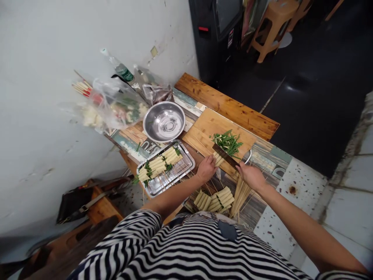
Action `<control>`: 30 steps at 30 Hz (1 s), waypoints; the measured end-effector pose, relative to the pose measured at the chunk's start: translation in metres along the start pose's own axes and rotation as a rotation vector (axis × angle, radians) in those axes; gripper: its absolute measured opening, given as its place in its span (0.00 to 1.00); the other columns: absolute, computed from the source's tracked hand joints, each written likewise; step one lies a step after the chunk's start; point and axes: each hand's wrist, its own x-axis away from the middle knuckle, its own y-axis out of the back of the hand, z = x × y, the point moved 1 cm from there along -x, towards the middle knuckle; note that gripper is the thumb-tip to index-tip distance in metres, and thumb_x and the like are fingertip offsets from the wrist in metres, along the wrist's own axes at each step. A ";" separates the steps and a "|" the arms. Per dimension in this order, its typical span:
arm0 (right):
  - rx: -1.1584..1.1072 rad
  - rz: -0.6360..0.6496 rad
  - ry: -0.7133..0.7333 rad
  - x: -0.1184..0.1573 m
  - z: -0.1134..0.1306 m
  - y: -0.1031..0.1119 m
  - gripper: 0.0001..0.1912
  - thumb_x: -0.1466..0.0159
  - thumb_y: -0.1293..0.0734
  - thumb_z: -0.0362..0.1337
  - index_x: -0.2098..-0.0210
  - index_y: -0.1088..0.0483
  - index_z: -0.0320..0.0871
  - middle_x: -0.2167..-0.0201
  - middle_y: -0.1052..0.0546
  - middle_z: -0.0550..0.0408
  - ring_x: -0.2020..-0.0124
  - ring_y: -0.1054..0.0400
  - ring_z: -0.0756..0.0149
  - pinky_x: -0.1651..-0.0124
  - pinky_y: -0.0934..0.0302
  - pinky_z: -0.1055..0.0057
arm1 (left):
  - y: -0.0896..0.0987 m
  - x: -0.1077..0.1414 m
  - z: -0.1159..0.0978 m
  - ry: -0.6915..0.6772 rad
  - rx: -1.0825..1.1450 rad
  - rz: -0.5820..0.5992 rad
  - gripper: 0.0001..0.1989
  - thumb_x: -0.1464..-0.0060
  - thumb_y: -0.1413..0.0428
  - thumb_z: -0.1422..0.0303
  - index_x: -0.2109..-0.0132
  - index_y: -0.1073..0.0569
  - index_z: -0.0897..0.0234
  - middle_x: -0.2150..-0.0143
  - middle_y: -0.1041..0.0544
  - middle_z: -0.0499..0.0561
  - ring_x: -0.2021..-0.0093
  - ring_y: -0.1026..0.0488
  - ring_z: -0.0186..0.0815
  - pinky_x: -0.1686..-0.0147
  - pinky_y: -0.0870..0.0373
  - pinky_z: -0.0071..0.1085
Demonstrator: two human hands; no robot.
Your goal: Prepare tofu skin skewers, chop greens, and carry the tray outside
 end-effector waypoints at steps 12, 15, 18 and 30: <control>-0.014 0.065 0.059 -0.023 0.005 0.003 0.19 0.28 0.51 0.42 0.55 0.35 0.38 0.64 0.20 0.39 0.60 0.23 0.55 0.64 0.36 0.69 | -0.014 -0.006 -0.004 0.076 0.068 0.038 0.22 0.41 0.46 0.65 0.44 0.31 0.75 0.38 0.33 0.68 0.39 0.36 0.48 0.39 0.37 0.44; -0.013 0.034 0.016 -0.031 0.017 -0.005 0.19 0.28 0.51 0.41 0.53 0.36 0.35 0.65 0.21 0.37 0.61 0.23 0.53 0.64 0.35 0.67 | -0.013 -0.005 -0.004 0.087 0.072 0.014 0.21 0.42 0.46 0.66 0.44 0.30 0.73 0.38 0.33 0.67 0.41 0.35 0.49 0.41 0.36 0.45; -0.042 0.010 -0.021 -0.033 0.023 -0.009 0.19 0.28 0.51 0.42 0.52 0.37 0.36 0.64 0.20 0.39 0.61 0.23 0.55 0.64 0.35 0.68 | -0.010 -0.005 -0.006 0.097 0.050 -0.022 0.22 0.43 0.44 0.65 0.44 0.30 0.74 0.39 0.33 0.66 0.41 0.35 0.49 0.41 0.36 0.45; -0.100 -0.148 -0.204 -0.040 -0.009 0.024 0.20 0.28 0.52 0.43 0.52 0.37 0.37 0.65 0.21 0.39 0.62 0.23 0.55 0.63 0.35 0.67 | 0.046 0.053 -0.047 0.082 0.095 -0.100 0.31 0.51 0.43 0.67 0.39 0.35 0.68 0.45 0.31 0.63 0.46 0.34 0.48 0.46 0.35 0.45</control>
